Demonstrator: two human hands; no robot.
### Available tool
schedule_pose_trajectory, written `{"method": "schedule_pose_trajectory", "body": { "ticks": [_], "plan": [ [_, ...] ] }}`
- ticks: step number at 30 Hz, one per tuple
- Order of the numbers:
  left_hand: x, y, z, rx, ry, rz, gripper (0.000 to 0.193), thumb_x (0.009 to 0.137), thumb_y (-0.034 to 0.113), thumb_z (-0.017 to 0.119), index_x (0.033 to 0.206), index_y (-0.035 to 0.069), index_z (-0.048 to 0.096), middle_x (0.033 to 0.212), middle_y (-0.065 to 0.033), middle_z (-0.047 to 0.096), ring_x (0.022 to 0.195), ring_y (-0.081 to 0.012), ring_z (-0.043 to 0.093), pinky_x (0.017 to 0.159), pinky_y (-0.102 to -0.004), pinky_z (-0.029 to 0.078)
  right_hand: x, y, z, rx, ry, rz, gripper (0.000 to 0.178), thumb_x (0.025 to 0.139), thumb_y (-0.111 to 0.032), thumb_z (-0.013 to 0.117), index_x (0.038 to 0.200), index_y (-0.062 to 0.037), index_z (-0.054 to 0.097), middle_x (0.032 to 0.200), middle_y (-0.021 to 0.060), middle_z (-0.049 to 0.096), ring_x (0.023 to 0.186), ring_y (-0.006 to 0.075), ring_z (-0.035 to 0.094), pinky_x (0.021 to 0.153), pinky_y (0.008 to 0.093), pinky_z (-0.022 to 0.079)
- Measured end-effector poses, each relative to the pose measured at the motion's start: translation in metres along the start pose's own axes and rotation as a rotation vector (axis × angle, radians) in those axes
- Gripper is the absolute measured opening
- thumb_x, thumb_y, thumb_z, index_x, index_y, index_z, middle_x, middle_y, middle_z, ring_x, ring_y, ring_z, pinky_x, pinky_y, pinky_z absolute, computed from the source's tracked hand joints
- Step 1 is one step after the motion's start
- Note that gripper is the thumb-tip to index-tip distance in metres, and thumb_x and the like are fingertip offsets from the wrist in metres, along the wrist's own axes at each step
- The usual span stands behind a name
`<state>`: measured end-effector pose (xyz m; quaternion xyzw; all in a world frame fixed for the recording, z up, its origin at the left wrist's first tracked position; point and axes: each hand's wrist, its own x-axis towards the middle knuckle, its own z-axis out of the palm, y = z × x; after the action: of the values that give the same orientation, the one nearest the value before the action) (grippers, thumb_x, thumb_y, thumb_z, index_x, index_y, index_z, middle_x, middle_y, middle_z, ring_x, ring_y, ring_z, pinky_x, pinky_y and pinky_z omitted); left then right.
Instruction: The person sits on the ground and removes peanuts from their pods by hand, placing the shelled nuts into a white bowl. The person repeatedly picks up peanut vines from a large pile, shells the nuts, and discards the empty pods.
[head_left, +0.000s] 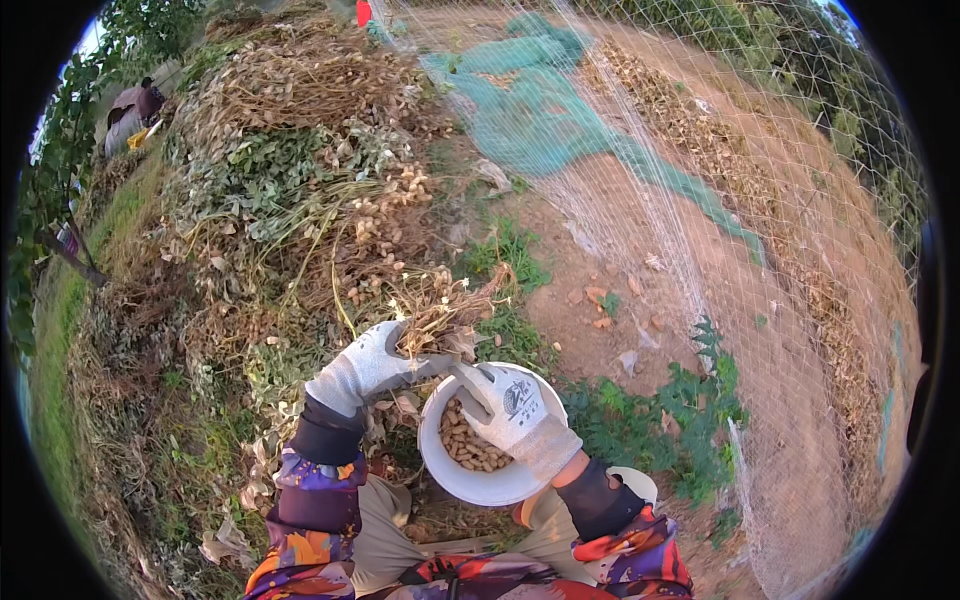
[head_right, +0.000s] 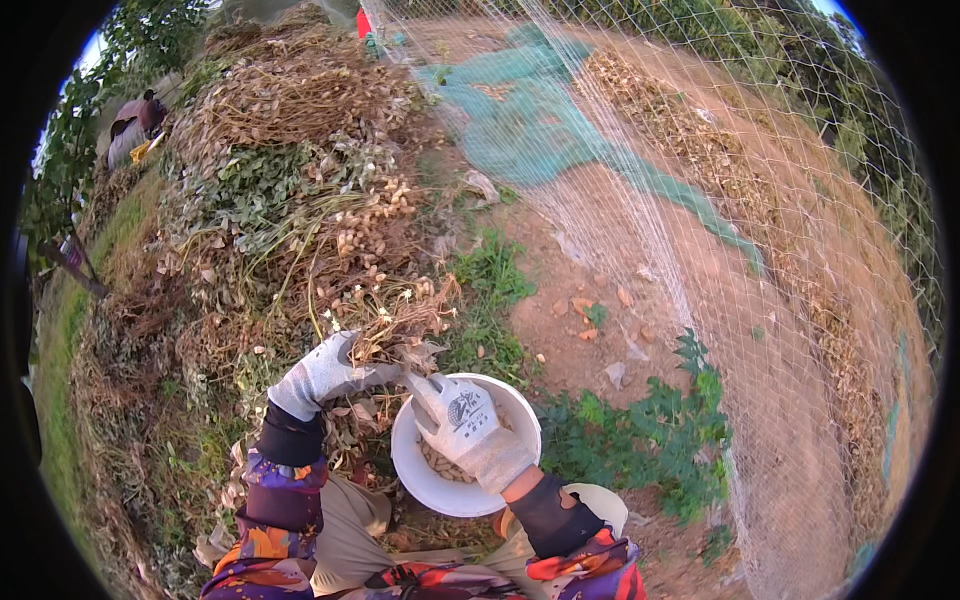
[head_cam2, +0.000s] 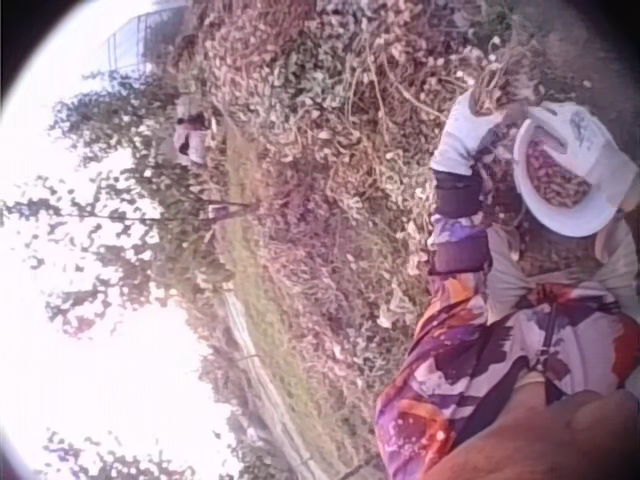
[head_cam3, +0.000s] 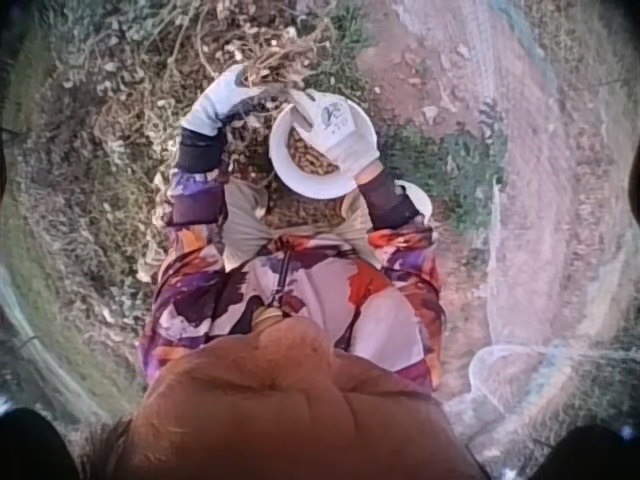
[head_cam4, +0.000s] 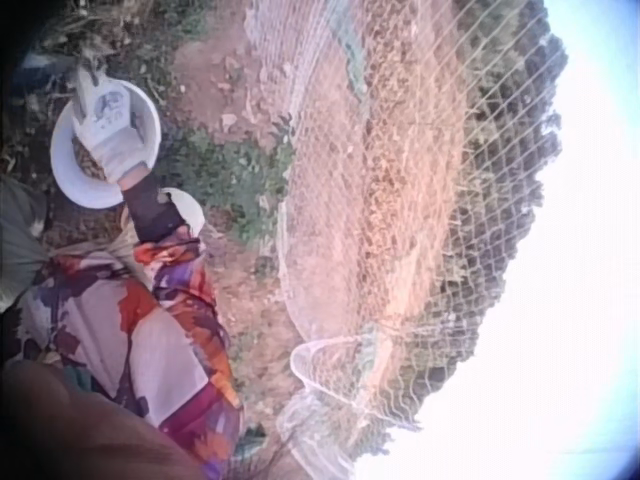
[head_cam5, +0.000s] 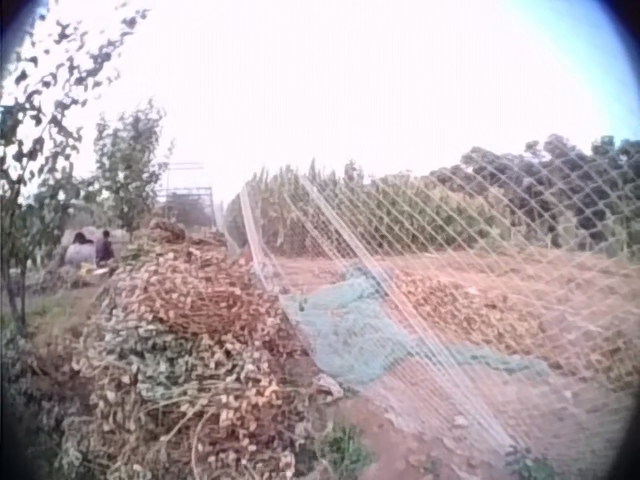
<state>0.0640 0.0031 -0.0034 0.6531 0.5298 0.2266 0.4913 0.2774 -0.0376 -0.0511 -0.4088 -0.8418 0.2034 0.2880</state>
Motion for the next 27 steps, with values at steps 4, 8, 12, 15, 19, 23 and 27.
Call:
{"method": "schedule_pose_trajectory", "body": {
  "ticks": [4, 8, 12, 15, 19, 23, 27],
  "plan": [
    [-0.008, 0.01, 0.005, -0.073, -0.02, -0.035, 0.058, 0.07, 0.019, 0.074, 0.119, -0.002, 0.051, 0.105, -0.0087, 0.062, 0.094, -0.0149, 0.056, 0.084, -0.0291, 0.045, -0.004, 0.002, 0.012, -0.071, -0.127, -0.13, 0.047, 0.08, -0.018, 0.054, 0.126, -0.0118, 0.044, 0.102, 0.0127, 0.056, 0.091, 0.0305, 0.055, 0.076, 0.0409, 0.045],
    [-0.012, 0.007, 0.004, -0.254, 0.049, -0.034, 0.047, 0.073, 0.012, 0.069, 0.115, 0.0, 0.052, 0.096, -0.0071, 0.063, 0.083, -0.0133, 0.058, 0.075, -0.0274, 0.048, -0.002, -0.017, -0.002, 0.382, -0.16, -0.231, 0.046, 0.082, -0.02, 0.053, 0.126, -0.0111, 0.044, 0.101, 0.0139, 0.056, 0.086, 0.0312, 0.056, 0.074, 0.0406, 0.045],
    [0.004, -0.036, 0.001, -0.251, 0.178, -0.075, 0.035, 0.073, 0.008, 0.068, 0.105, 0.0, 0.055, 0.085, -0.004, 0.061, 0.071, -0.0105, 0.055, 0.064, -0.027, 0.047, -0.004, -0.012, -0.015, 0.25, 0.01, -0.145, 0.025, 0.082, -0.018, 0.057, 0.104, -0.0072, 0.058, 0.086, 0.0122, 0.061, 0.078, 0.0321, 0.059, 0.067, 0.0389, 0.046],
    [-0.013, -0.014, 0.002, -0.143, 0.217, -0.006, 0.037, 0.071, 0.009, 0.07, 0.104, -0.001, 0.055, 0.086, -0.0053, 0.06, 0.074, -0.0112, 0.055, 0.064, -0.0261, 0.047, 0.01, -0.011, -0.024, 0.448, 0.127, 0.228, 0.023, 0.08, -0.016, 0.064, 0.098, -0.0034, 0.059, 0.083, 0.0105, 0.062, 0.072, 0.0232, 0.059, 0.066, 0.0306, 0.048],
    [-0.01, -0.004, 0.007, -0.198, 0.131, 0.084, 0.041, 0.07, 0.008, 0.07, 0.107, -0.003, 0.055, 0.092, -0.0102, 0.06, 0.08, -0.0153, 0.058, 0.069, -0.0278, 0.048, 0.015, -0.001, -0.013, 0.928, 0.05, 0.384, 0.048, 0.081, -0.019, 0.068, 0.12, 0.0006, 0.047, 0.107, 0.0098, 0.056, 0.084, 0.0143, 0.058, 0.074, 0.0264, 0.048],
    [-0.011, -0.004, 0.006, -0.08, 0.061, 0.047, 0.045, 0.067, 0.009, 0.073, 0.108, -0.001, 0.056, 0.102, -0.0135, 0.057, 0.09, -0.0194, 0.058, 0.076, -0.0317, 0.048, 0.019, -0.012, -0.018, 0.97, -0.125, 0.391, 0.061, 0.079, -0.022, 0.07, 0.127, 0.001, 0.04, 0.112, 0.0106, 0.053, 0.085, 0.0114, 0.057, 0.074, 0.0243, 0.047],
    [-0.004, -0.016, 0.009, -0.154, 0.035, -0.001, 0.056, 0.065, 0.011, 0.074, 0.113, -0.007, 0.05, 0.092, -0.01, 0.063, 0.082, -0.0132, 0.058, 0.073, -0.0275, 0.048, 0.022, -0.026, -0.041, 1.001, -0.209, 0.583, 0.032, 0.082, -0.027, 0.062, 0.103, -0.0029, 0.057, 0.084, 0.0038, 0.061, 0.074, 0.0093, 0.054, 0.066, 0.025, 0.043]
  ]
}}
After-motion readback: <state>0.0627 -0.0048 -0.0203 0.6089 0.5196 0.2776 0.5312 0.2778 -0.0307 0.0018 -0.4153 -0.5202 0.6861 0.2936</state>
